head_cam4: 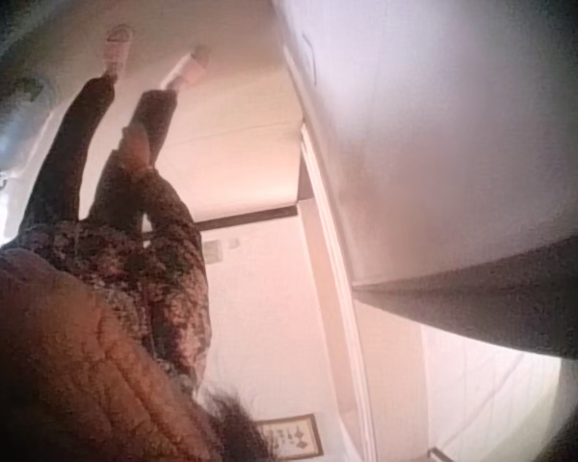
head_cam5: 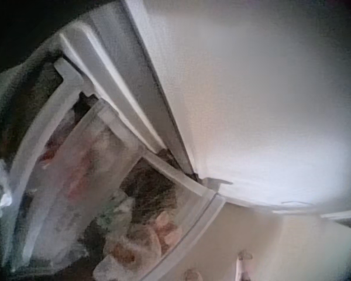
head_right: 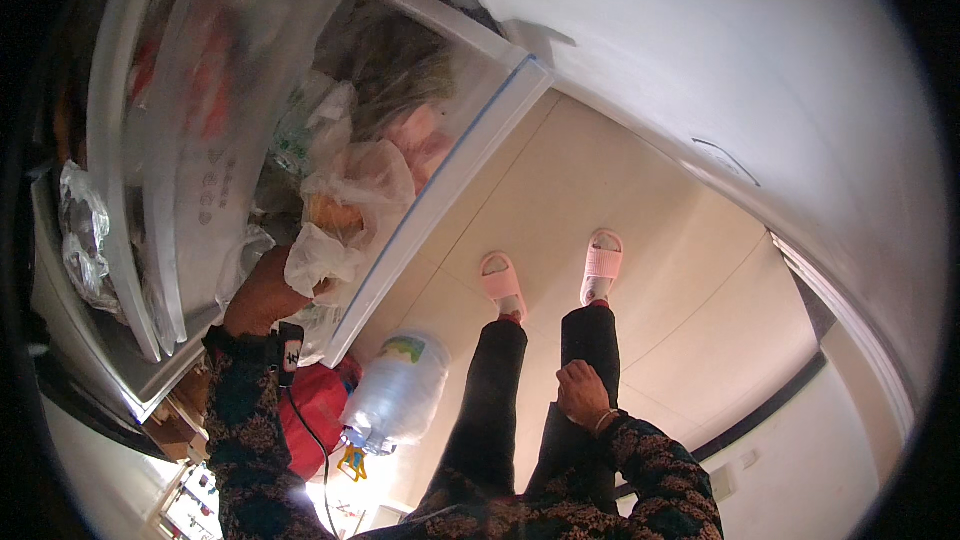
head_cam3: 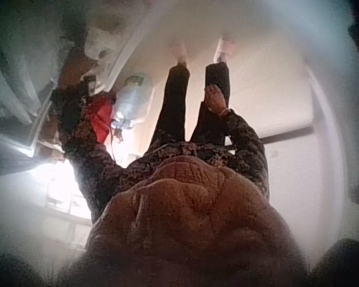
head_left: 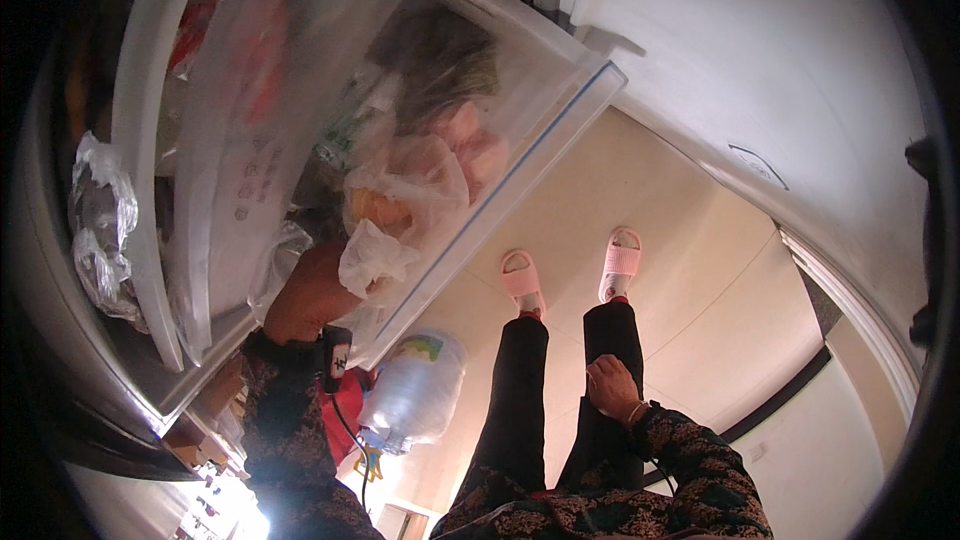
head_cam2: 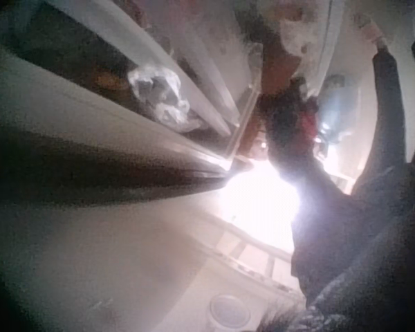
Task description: The person opens the refrigerator freezer and main compartment, then moves several plastic bags containing food items between shelves. They rearrange the bags to create space and place some items back into the freezer.
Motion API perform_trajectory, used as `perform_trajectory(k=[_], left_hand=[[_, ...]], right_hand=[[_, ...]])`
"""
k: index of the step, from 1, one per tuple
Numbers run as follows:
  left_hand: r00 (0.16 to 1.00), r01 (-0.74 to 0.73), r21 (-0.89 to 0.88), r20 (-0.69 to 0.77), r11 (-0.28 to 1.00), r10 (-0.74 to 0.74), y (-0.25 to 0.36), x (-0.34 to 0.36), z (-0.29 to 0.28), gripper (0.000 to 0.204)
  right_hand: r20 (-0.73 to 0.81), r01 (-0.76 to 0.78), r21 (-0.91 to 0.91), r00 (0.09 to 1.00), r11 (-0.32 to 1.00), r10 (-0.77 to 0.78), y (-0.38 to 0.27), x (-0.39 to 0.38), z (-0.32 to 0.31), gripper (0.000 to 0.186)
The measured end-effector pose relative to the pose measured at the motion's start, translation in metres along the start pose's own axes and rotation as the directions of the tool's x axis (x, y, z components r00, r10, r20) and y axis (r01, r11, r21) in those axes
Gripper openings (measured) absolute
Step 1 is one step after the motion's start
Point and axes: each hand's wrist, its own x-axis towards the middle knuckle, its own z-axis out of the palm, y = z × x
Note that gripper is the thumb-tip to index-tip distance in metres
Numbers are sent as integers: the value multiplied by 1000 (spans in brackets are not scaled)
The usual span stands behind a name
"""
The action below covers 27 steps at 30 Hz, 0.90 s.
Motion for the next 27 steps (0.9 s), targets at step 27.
perform_trajectory(k=[27], left_hand=[[719,-130,266,-638,955,276,127,53,19,60]], right_hand=[[-9,-54,7,998,999,54,-3,8,-8,12]])
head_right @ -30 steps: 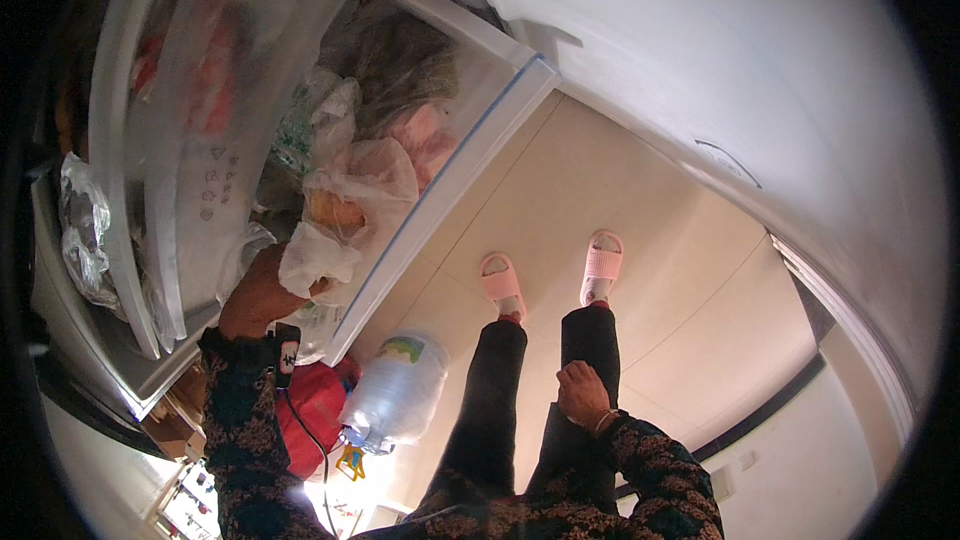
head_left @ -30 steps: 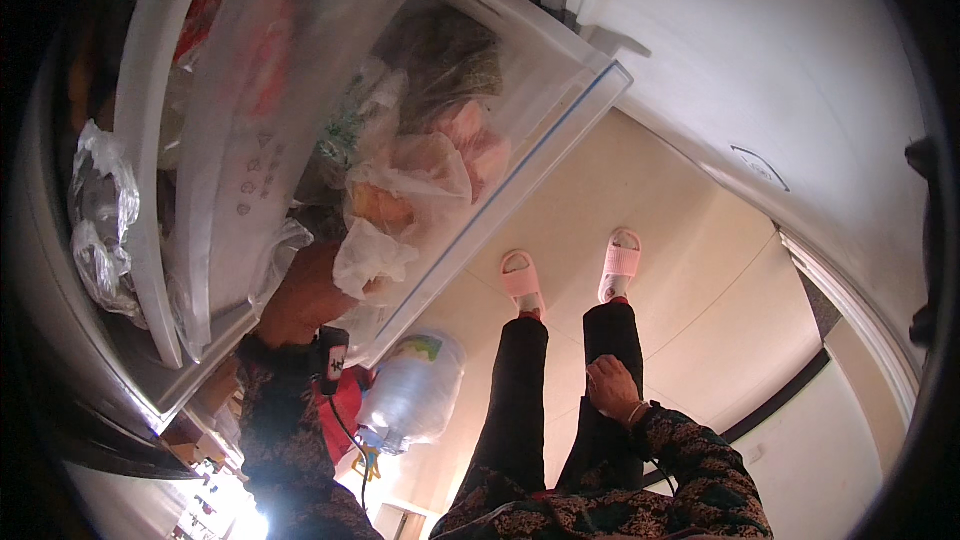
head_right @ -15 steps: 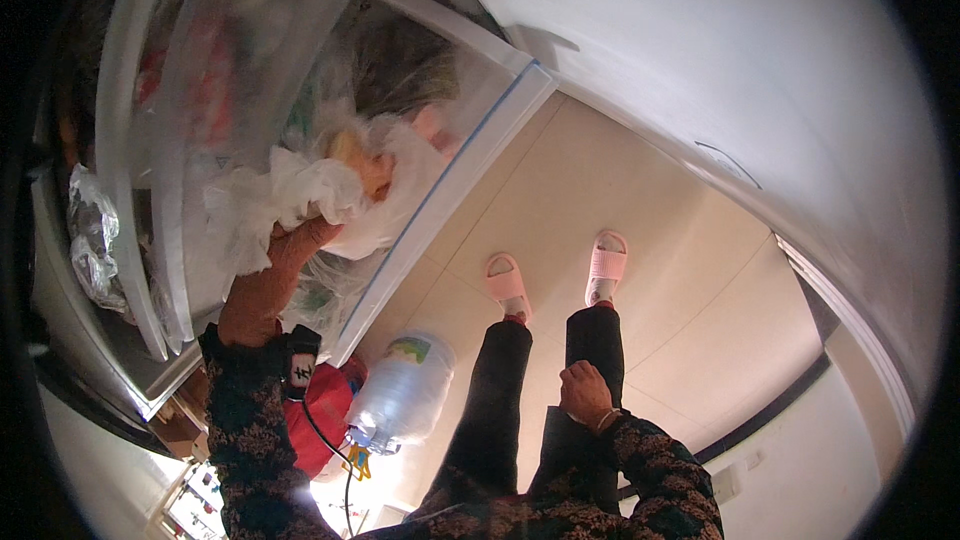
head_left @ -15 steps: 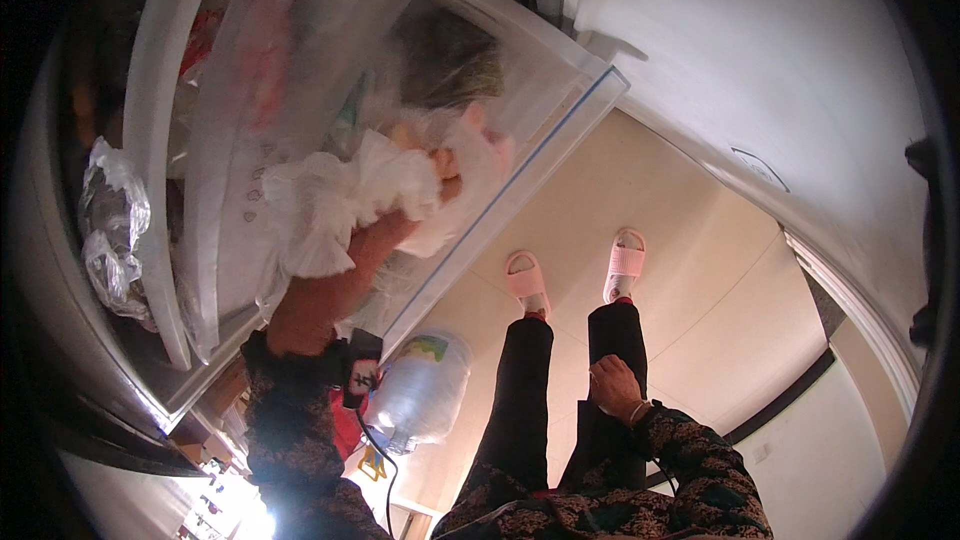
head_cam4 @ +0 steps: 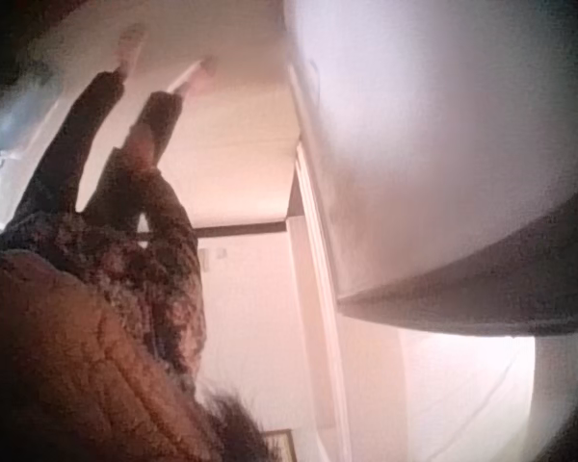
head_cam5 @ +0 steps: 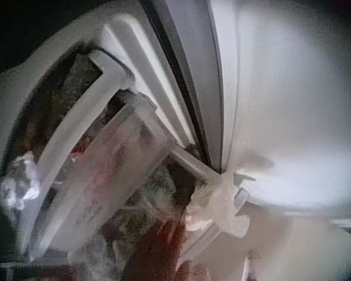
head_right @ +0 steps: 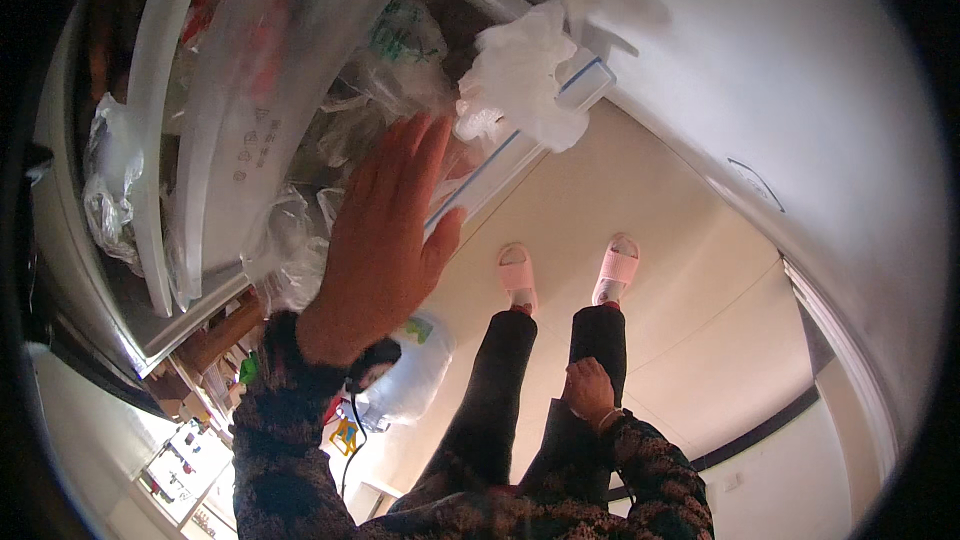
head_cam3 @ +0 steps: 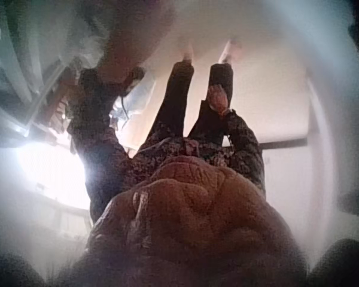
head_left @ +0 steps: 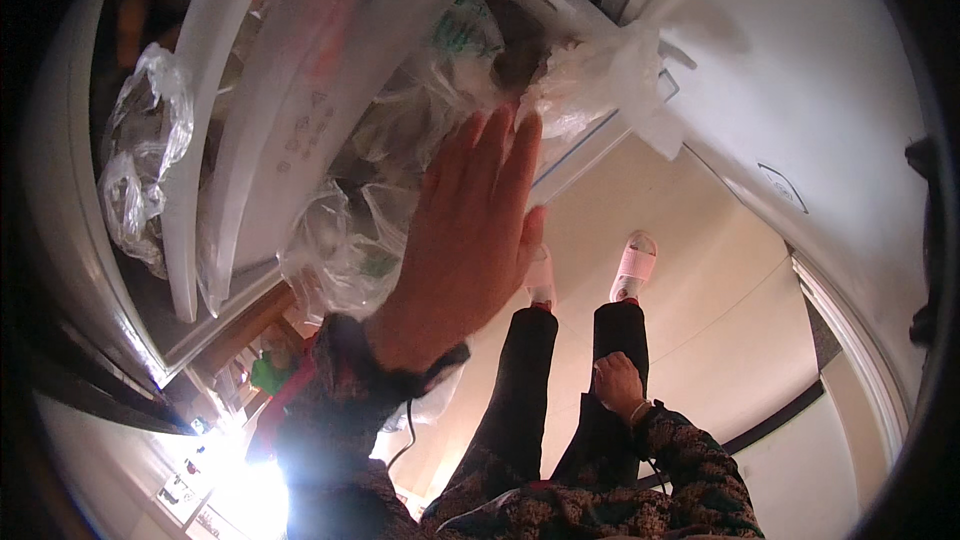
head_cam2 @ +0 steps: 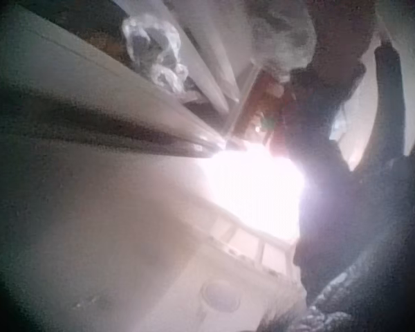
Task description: The person opens the refrigerator freezer and main compartment, then moves several plastic bags containing food items between shelves. They rearrange the bags to create space and place some items back into the freezer.
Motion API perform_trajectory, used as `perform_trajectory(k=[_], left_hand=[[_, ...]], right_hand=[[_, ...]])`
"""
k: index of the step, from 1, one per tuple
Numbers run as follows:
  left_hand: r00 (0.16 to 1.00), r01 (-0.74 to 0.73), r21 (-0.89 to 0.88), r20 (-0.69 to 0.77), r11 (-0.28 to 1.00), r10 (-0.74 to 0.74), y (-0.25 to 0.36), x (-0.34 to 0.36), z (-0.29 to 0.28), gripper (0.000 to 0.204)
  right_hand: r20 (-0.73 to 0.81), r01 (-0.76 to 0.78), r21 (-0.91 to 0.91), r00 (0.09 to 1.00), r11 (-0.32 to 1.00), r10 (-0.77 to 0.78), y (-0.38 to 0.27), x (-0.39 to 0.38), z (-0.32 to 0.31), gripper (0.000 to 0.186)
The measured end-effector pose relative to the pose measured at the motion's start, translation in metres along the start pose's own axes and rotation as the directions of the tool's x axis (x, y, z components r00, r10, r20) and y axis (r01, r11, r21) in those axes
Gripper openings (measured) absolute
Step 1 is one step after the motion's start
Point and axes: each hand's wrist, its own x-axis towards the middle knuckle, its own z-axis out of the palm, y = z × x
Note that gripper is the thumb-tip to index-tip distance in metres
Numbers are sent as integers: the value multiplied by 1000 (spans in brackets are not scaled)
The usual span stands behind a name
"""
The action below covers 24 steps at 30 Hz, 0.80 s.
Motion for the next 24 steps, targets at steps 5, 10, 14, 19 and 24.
perform_trajectory(k=[5,10,14,19,24], left_hand=[[959,202,-561,279,803,-47,37,-83,5,60],[740,235,-714,571,-659,-355,29,-117,77,62],[719,-166,-631,449,-758,-531,10,-106,104,57],[737,-332,-539,364,-774,-570,11,-97,98,49],[752,-322,-573,328,-754,-571,-29,-97,84,47]], right_hand=[[68,37,-52,997,998,-33,1,2,0,12],[12,30,6,999,1000,-30,3,-2,2,11],[-20,57,-7,998,998,-57,4,1,2,11],[4,49,-37,999,998,-49,5,10,-7,9],[-49,33,-4,998,999,-34,0,17,-14,8]])
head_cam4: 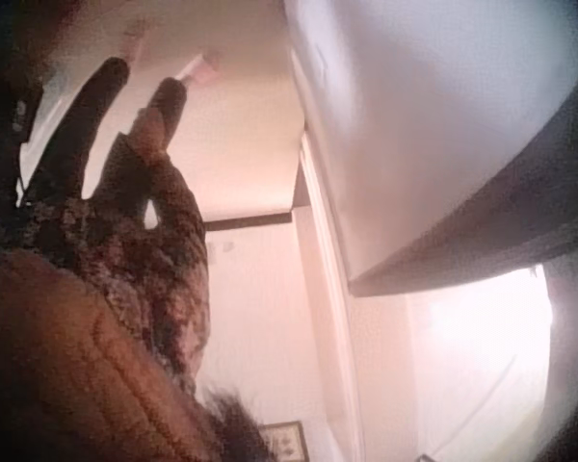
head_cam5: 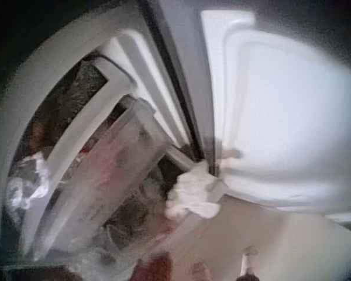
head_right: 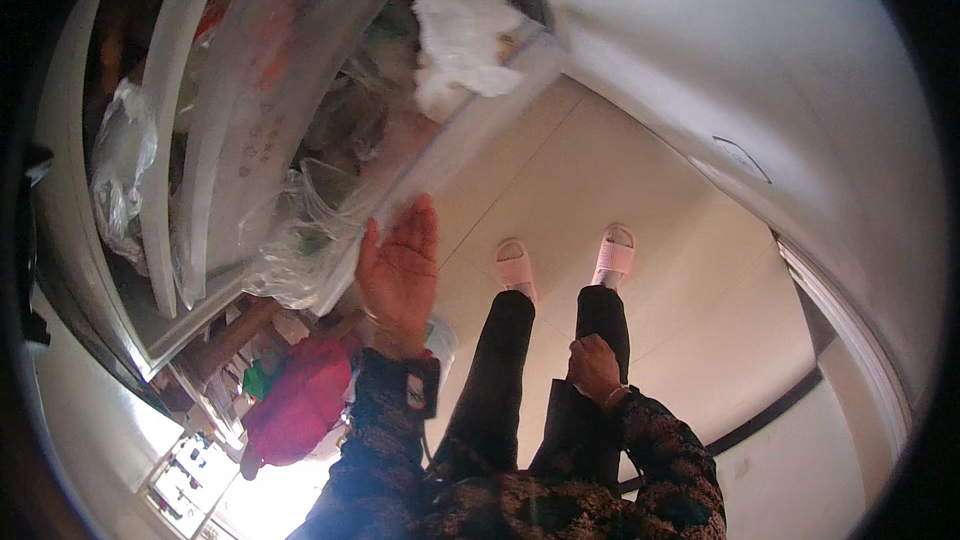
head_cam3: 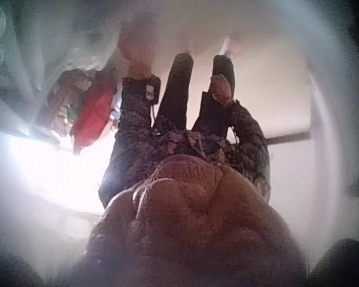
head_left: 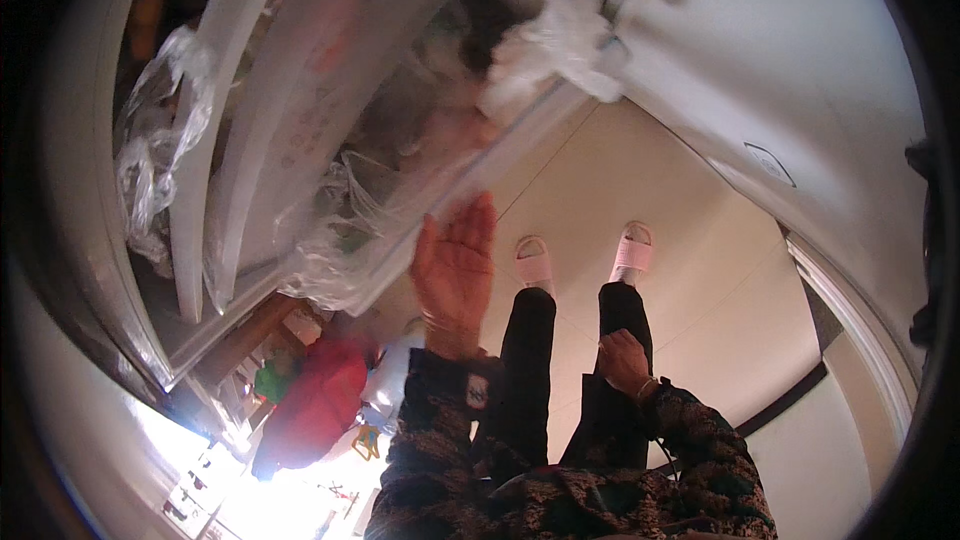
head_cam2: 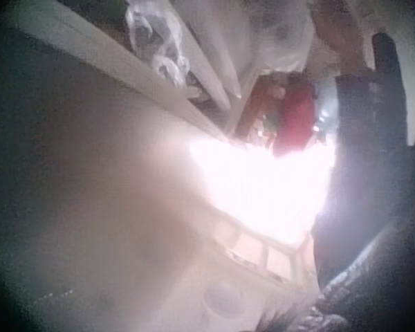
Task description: The person opens the refrigerator freezer and main compartment, then moves several plastic bags containing food items between shelves. They rearrange the bags to create space and place some items back into the freezer.
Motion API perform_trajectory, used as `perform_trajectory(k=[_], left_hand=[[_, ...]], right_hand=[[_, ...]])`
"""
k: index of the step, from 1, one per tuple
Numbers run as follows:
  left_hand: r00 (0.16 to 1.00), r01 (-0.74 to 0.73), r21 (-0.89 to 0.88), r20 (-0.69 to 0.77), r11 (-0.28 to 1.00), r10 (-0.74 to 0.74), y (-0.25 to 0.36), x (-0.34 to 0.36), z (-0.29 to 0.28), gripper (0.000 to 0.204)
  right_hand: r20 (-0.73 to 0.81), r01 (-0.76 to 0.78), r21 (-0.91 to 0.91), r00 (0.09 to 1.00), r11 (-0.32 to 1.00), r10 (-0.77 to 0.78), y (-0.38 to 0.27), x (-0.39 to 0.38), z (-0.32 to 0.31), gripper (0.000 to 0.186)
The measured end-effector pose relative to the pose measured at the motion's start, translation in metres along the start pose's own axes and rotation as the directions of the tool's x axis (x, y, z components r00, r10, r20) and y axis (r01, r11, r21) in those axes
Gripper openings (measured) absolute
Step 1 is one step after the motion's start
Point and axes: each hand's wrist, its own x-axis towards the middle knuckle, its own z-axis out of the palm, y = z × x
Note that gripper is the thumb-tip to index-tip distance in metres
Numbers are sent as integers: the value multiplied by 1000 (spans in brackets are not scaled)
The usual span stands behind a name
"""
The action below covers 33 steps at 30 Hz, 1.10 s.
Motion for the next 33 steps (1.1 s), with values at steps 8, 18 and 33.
perform_trajectory(k=[8,18,33], left_hand=[[955,-288,388,186,876,231,77,83,31,43],[967,79,538,-246,839,66,42,109,-61,28],[874,-394,219,-213,893,437,30,205,-151,31]], right_hand=[[-23,-44,7,999,999,44,-5,1,7,8],[60,-101,26,993,995,100,-6,-12,22,11],[96,-67,66,994,996,60,7,-48,26,6]])
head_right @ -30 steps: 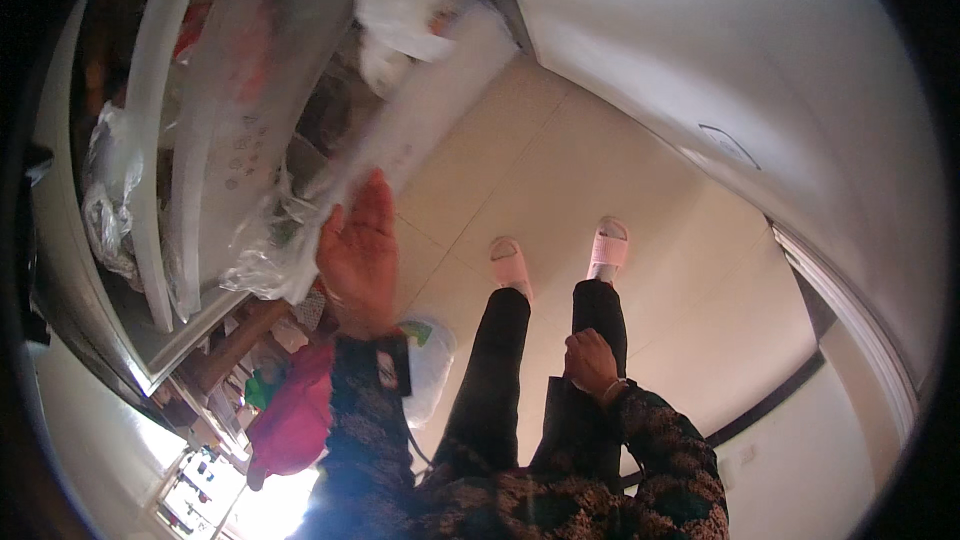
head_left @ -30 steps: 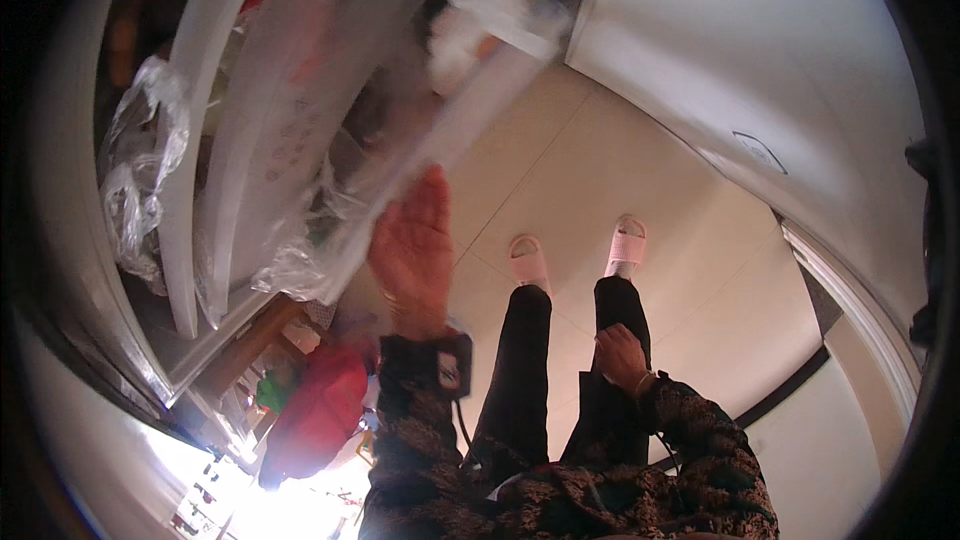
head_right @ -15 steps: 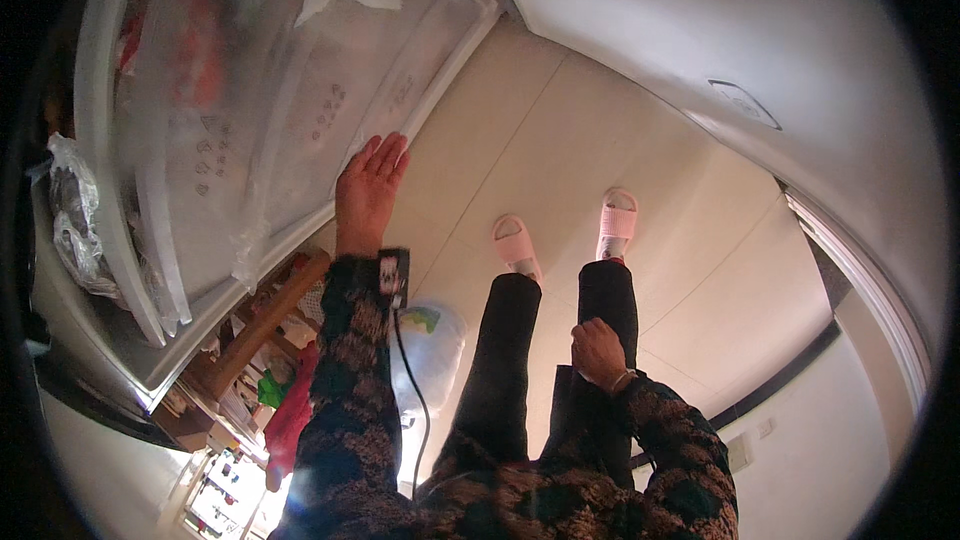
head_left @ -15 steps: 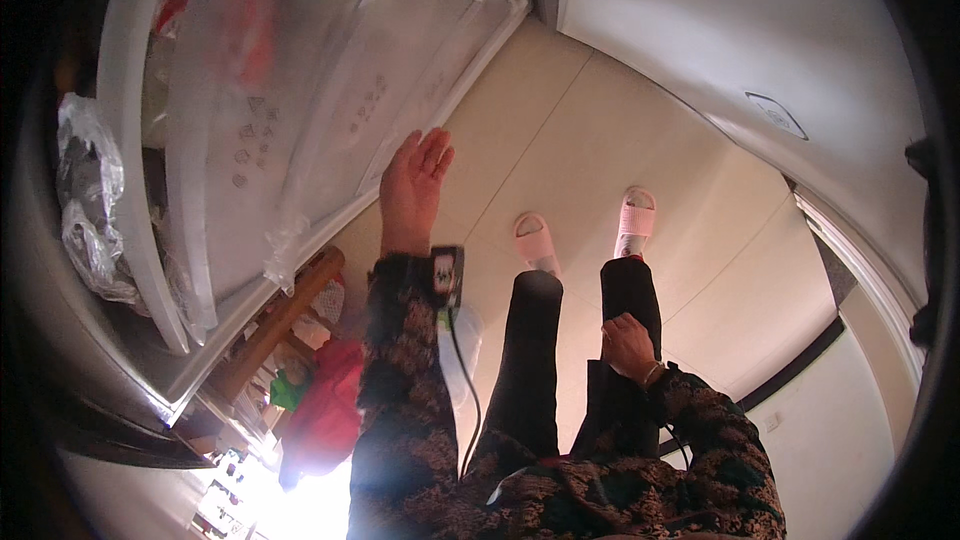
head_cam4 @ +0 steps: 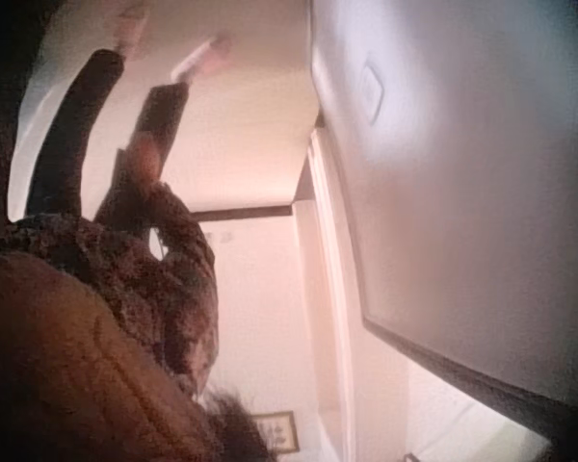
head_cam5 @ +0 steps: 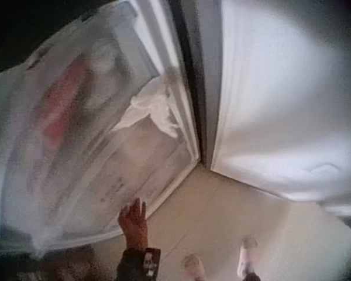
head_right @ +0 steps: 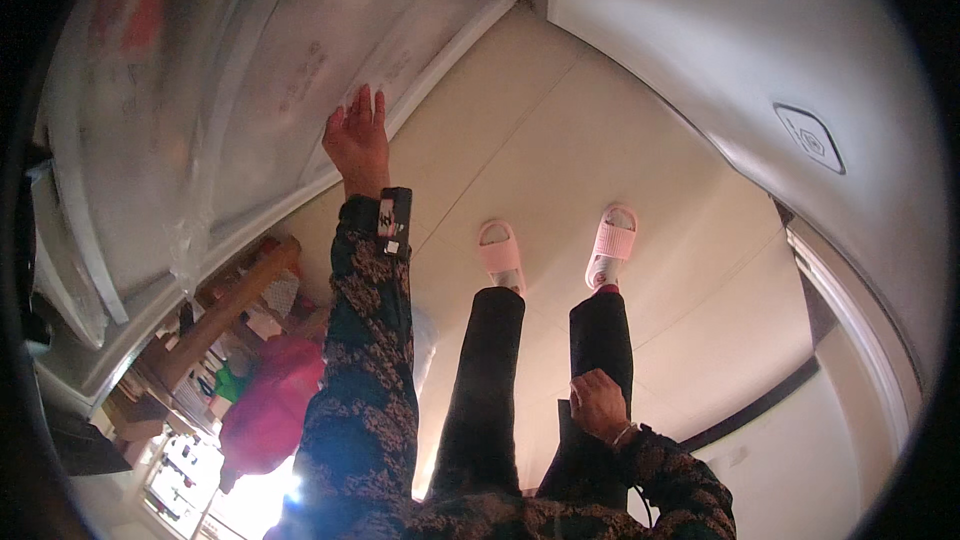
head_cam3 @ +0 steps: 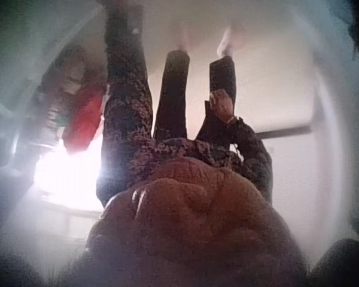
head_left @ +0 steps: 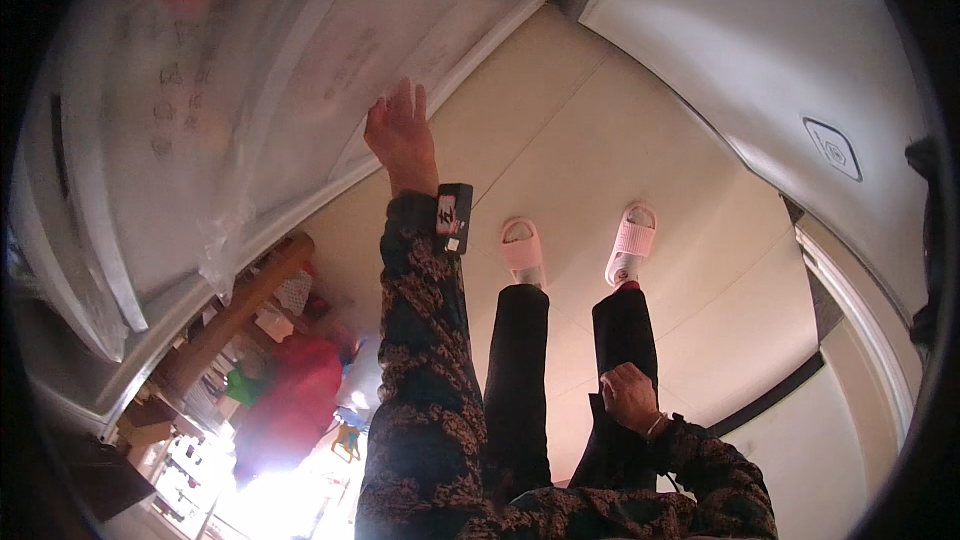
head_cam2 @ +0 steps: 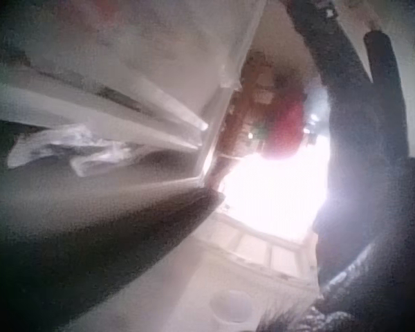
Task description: The person opens the refrigerator freezer and main compartment, then moves several plastic bags containing food items between shelves. They rearrange the bags to create space and place some items back into the freezer.
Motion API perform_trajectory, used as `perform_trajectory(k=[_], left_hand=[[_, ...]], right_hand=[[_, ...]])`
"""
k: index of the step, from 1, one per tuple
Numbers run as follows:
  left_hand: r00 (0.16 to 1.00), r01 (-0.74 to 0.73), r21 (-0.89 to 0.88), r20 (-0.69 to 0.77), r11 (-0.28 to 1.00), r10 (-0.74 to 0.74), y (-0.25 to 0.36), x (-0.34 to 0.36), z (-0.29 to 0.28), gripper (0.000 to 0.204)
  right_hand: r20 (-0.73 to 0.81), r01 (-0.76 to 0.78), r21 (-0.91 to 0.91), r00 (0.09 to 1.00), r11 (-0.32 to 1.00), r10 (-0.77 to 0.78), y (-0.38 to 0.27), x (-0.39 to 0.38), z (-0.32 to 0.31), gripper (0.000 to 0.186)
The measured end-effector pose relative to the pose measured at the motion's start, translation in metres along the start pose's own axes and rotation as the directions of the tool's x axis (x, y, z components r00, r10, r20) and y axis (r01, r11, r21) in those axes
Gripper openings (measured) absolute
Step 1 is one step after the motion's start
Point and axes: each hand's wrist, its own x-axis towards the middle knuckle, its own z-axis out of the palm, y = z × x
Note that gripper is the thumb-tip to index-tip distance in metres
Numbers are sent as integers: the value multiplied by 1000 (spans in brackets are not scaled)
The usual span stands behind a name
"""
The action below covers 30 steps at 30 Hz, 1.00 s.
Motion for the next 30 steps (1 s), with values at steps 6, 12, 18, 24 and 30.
perform_trajectory(k=[6,12,18,24,30], left_hand=[[721,-659,746,591,95,361,-9,16,-14,13],[979,-8,-149,199,989,38,-26,-16,-28,17],[995,93,-151,42,984,-88,-56,-92,-39,17],[984,175,-207,7,963,-177,-78,-124,-57,18],[927,374,48,1,926,-375,-60,-127,-70,17]], right_hand=[[48,57,-46,997,997,-54,4,-3,-3,7],[68,74,-46,995,996,-70,6,-4,-10,8],[101,91,-75,991,993,-83,5,1,-20,7],[108,48,-67,993,997,-41,7,0,-22,6],[89,91,-50,992,995,-87,6,0,-21,9]])
